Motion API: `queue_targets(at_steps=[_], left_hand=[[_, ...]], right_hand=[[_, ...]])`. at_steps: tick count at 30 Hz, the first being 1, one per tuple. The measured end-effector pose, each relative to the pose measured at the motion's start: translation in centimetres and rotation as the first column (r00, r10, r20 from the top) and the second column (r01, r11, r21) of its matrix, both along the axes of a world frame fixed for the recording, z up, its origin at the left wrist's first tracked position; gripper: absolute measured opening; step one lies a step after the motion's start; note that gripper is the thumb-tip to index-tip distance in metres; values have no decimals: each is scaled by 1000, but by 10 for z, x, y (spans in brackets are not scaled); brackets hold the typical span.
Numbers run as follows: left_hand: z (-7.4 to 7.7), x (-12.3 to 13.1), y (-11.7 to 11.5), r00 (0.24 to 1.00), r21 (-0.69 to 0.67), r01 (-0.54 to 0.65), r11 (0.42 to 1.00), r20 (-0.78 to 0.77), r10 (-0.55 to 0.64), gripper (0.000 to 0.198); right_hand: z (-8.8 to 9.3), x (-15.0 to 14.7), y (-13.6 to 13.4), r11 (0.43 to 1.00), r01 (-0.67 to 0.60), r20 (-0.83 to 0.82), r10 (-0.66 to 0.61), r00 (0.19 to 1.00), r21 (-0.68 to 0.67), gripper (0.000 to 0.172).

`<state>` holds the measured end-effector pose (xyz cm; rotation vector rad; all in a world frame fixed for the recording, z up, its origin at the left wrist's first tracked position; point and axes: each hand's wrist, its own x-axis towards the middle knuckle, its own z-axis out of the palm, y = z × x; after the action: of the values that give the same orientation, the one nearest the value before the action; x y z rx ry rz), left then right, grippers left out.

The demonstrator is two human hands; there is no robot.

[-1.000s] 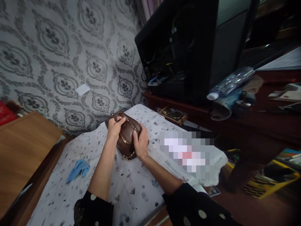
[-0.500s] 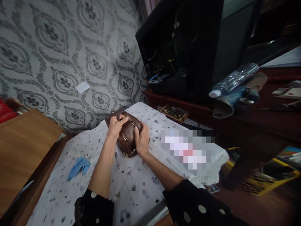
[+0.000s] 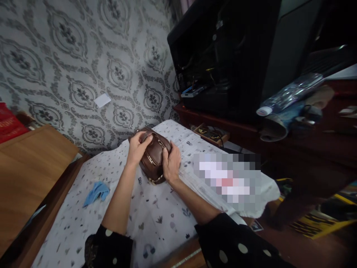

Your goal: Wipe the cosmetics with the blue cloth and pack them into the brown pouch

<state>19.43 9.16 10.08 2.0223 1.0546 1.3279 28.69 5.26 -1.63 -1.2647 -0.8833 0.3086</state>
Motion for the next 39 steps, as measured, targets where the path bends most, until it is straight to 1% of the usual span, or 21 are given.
queue_targets(at_steps=[2, 4, 6, 10, 13, 16, 20, 24, 28, 33, 36, 39], left_hand=[[0, -13, -7, 999, 27, -43, 999, -20, 43, 29], [-3, -25, -13, 990, 62, -125, 990, -63, 129, 25], [-7, -31, -19, 971, 119, -198, 973, -115, 212, 20], [-11, -28, -25, 919, 263, -265, 928, -221, 325, 21], [-10, -22, -26, 903, 269, -279, 922, -253, 347, 18], [-9, -21, -25, 923, 220, -262, 940, -227, 311, 13], [-6, -25, -25, 966, 114, -207, 972, -133, 221, 13], [-1, -29, -27, 980, 7, -133, 991, -145, 133, 17], [3, -31, -28, 981, -5, -121, 993, -155, 119, 18], [6, -30, -33, 989, -55, -69, 996, -133, 61, 18], [9, -30, -37, 989, -98, -38, 994, -148, 23, 17], [10, -30, -39, 985, -107, -37, 994, -169, 19, 17]], right_hand=[[2, -1, -1, 1000, -1, 30, 0, 1000, 6, 58], [3, -2, -3, 1000, -2, 73, 1, 997, 14, 64], [3, -3, -4, 1000, 10, 122, -12, 992, 19, 75], [-1, -4, -3, 999, 42, 218, -48, 975, 32, 98], [-4, -4, -1, 998, 48, 255, -55, 965, 33, 104], [-6, -2, 0, 998, 42, 272, -51, 961, 39, 105], [-7, 1, 0, 998, 7, 286, -23, 958, 57, 103], [-9, 1, 0, 997, -10, 288, -11, 958, 71, 101], [-10, 1, 1, 997, -1, 286, -20, 958, 75, 101], [-10, 1, 1, 997, 7, 295, -28, 955, 71, 100], [-10, 1, 0, 997, 8, 302, -29, 953, 72, 100], [-9, 2, 0, 997, 0, 303, -22, 953, 71, 101]])
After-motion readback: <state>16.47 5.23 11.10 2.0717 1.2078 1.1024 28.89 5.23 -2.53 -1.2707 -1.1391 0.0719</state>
